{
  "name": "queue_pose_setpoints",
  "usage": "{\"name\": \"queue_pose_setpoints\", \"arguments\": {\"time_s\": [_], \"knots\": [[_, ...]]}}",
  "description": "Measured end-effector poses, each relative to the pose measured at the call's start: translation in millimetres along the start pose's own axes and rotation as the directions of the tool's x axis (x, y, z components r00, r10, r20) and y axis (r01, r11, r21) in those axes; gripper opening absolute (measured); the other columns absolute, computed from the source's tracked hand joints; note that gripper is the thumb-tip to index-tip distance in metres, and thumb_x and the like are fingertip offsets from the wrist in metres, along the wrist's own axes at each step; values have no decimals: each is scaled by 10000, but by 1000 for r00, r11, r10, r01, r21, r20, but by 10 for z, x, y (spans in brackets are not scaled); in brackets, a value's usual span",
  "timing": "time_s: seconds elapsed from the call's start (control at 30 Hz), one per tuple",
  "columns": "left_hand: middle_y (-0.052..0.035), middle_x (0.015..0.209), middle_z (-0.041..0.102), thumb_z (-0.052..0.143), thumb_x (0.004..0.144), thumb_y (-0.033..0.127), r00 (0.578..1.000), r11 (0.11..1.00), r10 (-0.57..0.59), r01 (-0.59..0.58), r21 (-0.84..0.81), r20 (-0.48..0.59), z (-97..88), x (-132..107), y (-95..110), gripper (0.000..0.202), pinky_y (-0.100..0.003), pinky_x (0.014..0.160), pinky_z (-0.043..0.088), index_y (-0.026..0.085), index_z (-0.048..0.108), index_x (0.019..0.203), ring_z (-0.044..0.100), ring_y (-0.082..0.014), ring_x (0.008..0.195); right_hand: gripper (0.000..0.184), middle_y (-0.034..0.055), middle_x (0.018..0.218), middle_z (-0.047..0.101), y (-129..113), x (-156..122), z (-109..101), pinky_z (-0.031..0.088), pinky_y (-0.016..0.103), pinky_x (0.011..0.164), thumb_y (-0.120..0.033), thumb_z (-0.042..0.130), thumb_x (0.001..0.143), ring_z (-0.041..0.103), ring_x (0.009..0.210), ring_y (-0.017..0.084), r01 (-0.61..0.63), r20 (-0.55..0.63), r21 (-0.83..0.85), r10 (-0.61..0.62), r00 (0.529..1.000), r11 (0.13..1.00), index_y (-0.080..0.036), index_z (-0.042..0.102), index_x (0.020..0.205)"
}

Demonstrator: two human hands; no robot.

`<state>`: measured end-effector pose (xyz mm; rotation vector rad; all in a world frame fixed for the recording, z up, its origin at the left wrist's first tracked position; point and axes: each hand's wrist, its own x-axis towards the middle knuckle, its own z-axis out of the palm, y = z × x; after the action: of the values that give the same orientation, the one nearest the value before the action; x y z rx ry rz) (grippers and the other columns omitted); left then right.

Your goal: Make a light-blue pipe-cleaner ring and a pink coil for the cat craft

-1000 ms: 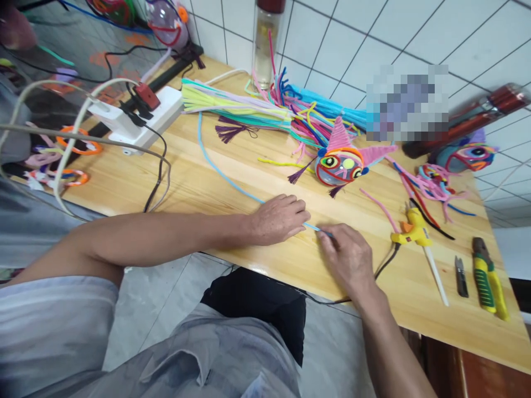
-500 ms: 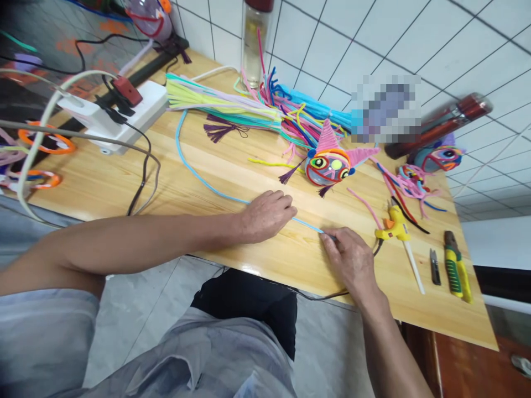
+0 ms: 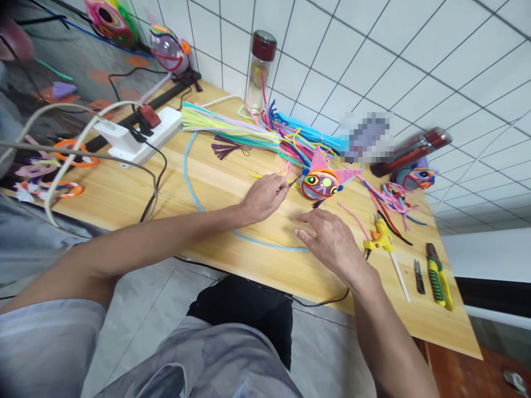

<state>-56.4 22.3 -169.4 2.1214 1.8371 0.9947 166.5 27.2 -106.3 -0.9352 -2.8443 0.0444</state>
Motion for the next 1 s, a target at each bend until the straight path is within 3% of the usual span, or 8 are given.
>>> {"name": "queue_pose_setpoints", "arguments": {"time_s": [0.23, 0.4, 0.5, 0.63, 0.7, 0.87, 1.0], "knots": [[-73, 1059, 714, 444, 1024, 198, 999, 996, -26, 23, -83, -38, -101, 150, 83, 224, -353, 916, 483, 180, 667, 1029, 632, -215, 1002, 214, 62, 922, 795, -117, 585, -373, 491, 348, 674, -293, 587, 950, 715, 776, 231, -49, -144, 66, 58, 988, 997, -232, 781, 1016], [-91, 1026, 720, 456, 1020, 206, 991, 993, -115, 115, -13, -67, -145, 389, -109, 225, -377, 896, 492, 175, 677, 992, 639, -237, 985, 197, 41, 771, 758, -143, 821, -508, 453, 346, 623, -296, 605, 933, 663, 651, 217, -92, -165, 85, 105, 981, 992, -227, 788, 950], [-125, 1086, 718, 425, 1041, 208, 971, 980, -179, 190, 59, -156, -192, 600, -341, 258, -425, 944, 490, 157, 677, 1050, 640, -264, 1033, 200, 42, 780, 758, -156, 864, -584, 467, 351, 651, -317, 624, 925, 675, 695, 230, -119, -169, 88, 133, 977, 989, -222, 795, 964], [-134, 1209, 688, 423, 1061, 250, 907, 951, -256, 298, 78, -335, -220, 803, -608, 259, -451, 1059, 456, 174, 661, 1128, 595, -282, 1196, 222, 49, 864, 782, -220, 834, -659, 495, 360, 710, -323, 616, 917, 703, 802, 252, -160, -146, 88, 171, 974, 983, -228, 804, 986], [-123, 1278, 671, 409, 1070, 285, 891, 940, -288, 333, 76, -351, -214, 824, -664, 279, -441, 1110, 431, 207, 655, 1178, 560, -281, 1265, 230, 55, 876, 781, -265, 799, -674, 503, 370, 738, -316, 613, 914, 708, 817, 255, -196, -122, 83, 205, 971, 977, -226, 806, 1000], [-121, 1380, 621, 384, 1060, 273, 926, 954, -243, 281, 100, -288, -190, 726, -639, 332, -453, 1171, 381, 229, 638, 1268, 503, -302, 1360, 223, 49, 794, 763, -304, 754, -671, 499, 349, 710, -309, 610, 910, 689, 730, 227, -238, -82, 82, 244, 966, 968, -216, 804, 967], [-101, 1455, 588, 372, 1038, 215, 939, 956, -201, 250, 153, -278, -178, 697, -652, 388, -439, 1158, 390, 227, 630, 1327, 494, -286, 1378, 222, 50, 865, 785, -275, 822, -751, 507, 354, 733, -308, 617, 897, 705, 783, 241, -265, -99, 34, 267, 959, 964, -221, 805, 976]]}}
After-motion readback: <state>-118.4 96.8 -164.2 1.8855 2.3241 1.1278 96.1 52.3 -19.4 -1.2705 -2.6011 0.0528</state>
